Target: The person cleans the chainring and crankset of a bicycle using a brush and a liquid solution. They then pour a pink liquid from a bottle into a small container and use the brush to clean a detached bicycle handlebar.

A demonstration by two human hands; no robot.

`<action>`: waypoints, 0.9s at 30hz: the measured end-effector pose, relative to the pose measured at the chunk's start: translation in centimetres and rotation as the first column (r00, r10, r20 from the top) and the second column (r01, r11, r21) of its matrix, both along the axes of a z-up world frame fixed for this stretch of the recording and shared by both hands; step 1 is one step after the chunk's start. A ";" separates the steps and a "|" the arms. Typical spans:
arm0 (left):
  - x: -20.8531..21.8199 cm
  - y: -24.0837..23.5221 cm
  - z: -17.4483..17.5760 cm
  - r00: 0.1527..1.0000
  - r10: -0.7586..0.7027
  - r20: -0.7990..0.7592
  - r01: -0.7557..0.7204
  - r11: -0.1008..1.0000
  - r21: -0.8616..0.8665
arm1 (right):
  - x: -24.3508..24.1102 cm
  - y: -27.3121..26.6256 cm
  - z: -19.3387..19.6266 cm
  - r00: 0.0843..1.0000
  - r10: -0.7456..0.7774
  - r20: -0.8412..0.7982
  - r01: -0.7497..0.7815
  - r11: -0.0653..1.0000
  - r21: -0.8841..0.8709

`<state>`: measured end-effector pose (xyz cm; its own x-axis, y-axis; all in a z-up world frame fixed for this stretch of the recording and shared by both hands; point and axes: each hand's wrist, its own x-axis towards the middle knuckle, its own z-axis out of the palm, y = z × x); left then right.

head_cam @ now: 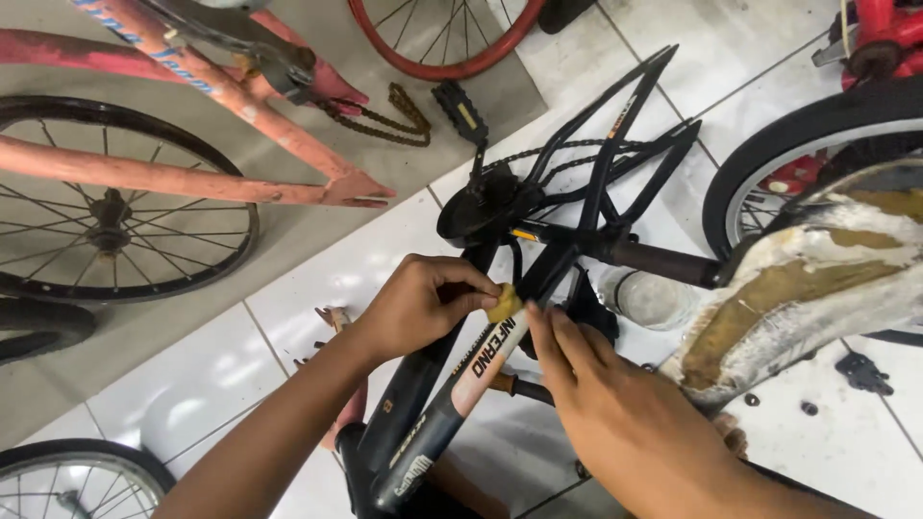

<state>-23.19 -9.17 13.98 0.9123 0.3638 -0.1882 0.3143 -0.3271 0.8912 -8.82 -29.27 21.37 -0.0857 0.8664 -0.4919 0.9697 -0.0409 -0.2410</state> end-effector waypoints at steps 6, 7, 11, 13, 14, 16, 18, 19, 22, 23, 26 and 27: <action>0.3 -3.5 4.8 0.991 0.100 0.083 -0.054 0.896 -0.440 | 0.2 -0.2 0.0 0.980 -0.146 -0.137 0.174 0.959 0.223; 0.5 -3.8 5.4 0.992 0.093 0.083 -0.048 0.897 -0.439 | 0.5 -0.8 0.0 0.979 -0.152 -0.137 0.181 0.958 0.224; 1.0 -5.6 7.8 0.994 -0.005 0.109 0.056 0.884 -0.464 | 2.1 -4.6 0.1 0.947 -0.084 -0.311 0.183 0.935 0.303; 1.8 -6.1 8.9 0.988 -0.107 0.114 0.149 0.866 -0.477 | 3.4 -7.2 -0.5 0.956 -0.056 -0.288 0.169 0.908 0.384; 2.3 -6.5 9.4 0.980 -0.180 0.086 0.199 0.905 -0.377 | 4.4 -8.7 -1.0 0.955 0.029 -0.295 0.090 0.921 0.379; 3.3 -7.2 10.1 0.961 -0.270 0.053 0.274 0.921 -0.277 | 6.6 -11.4 -2.6 0.948 0.092 -0.304 0.030 0.927 0.374; 4.4 -7.9 10.4 0.950 -0.294 -0.108 0.270 0.943 -0.193 | 9.3 -13.7 -4.6 0.951 0.084 -0.298 -0.030 0.983 0.184; 5.0 -7.8 9.9 0.945 -0.311 -0.102 0.288 0.938 -0.190 | 10.8 -14.0 -6.0 0.954 0.068 -0.291 -0.013 0.983 0.185; 5.6 -8.9 8.7 0.904 -0.350 -0.246 0.329 0.936 -0.123 | 13.3 -15.8 -10.3 0.935 -0.232 -0.267 0.272 0.954 0.125; 5.9 -9.2 8.6 0.847 -0.341 -0.407 0.323 0.939 -0.116 | 13.6 -16.1 -11.7 0.939 -0.318 -0.133 0.333 0.936 0.116; 7.1 -9.7 8.5 0.689 -0.305 -0.658 0.303 0.945 -0.121 | 14.5 -15.6 -16.1 0.919 -0.393 0.000 0.391 0.915 0.096; 7.4 -9.9 8.3 0.599 -0.292 -0.746 0.284 0.948 -0.143 | 14.5 -15.5 -17.5 0.920 -0.391 0.000 0.390 0.918 0.064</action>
<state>-15.83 -19.08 22.27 0.5088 0.1027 -0.8547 0.7627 -0.5143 0.3922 5.67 -44.78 3.87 0.2716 0.8581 -0.4357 0.8825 -0.4027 -0.2430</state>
